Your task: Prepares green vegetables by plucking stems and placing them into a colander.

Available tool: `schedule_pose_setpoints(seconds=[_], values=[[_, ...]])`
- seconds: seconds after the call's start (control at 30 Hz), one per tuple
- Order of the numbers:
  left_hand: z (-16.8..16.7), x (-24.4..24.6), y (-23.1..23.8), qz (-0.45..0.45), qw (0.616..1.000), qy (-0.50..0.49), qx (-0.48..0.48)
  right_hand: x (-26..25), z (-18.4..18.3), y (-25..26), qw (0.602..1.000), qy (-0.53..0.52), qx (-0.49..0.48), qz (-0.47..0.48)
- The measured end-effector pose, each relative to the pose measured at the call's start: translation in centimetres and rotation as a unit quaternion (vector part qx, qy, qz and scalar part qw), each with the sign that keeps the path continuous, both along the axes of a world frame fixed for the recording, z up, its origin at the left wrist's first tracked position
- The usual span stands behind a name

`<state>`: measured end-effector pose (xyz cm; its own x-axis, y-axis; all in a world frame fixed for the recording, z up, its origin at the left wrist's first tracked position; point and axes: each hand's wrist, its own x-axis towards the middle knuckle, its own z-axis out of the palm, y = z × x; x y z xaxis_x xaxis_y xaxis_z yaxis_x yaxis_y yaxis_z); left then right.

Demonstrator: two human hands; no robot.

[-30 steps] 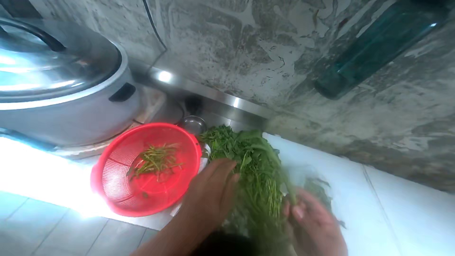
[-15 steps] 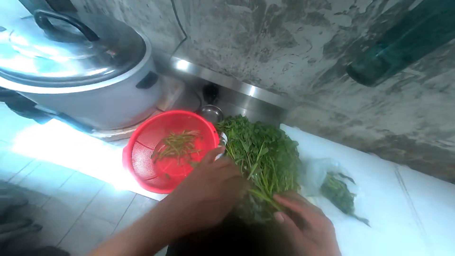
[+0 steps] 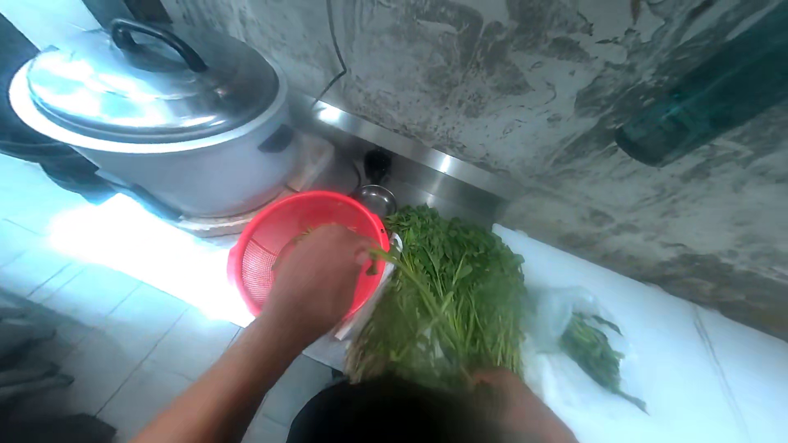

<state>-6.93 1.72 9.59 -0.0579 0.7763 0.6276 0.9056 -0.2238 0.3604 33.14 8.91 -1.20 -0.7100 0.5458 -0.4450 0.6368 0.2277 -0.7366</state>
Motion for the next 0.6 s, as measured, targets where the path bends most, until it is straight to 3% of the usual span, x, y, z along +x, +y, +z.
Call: schedule_pose_setpoints(seconds=[0.1, 0.2, 0.3, 0.4, 0.5, 0.6], values=[[1.2, -1.4, -0.3, 0.040, 0.999, -0.035, 0.014, 1.6, 0.8, 0.5, 0.998, -0.059, -0.001, 0.016], [0.8, -0.7, -0.5, -0.043, 0.996, -0.075, -0.020, 0.1, 3.0, 0.0, 0.990, 0.021, 0.133, -0.048], [0.2, 1.5, -0.2, -0.120, 0.985, -0.116, -0.045, -4.3, 6.7, 0.1, 0.928, 0.185, 0.302, -0.111], [0.4, 3.5, -0.3, -0.199, 0.961, -0.187, -0.047, -8.5, 9.2, 0.6, 0.885, 0.219, 0.395, -0.111], [0.5, 4.4, -0.6, -0.248, 0.933, -0.255, -0.047, -9.8, 9.2, 0.9, 0.889, 0.203, 0.401, -0.081], [-0.4, 3.6, -1.2, -0.222, 0.943, -0.234, -0.078, -9.2, 8.7, 0.7, 0.923, 0.244, 0.287, -0.080]])
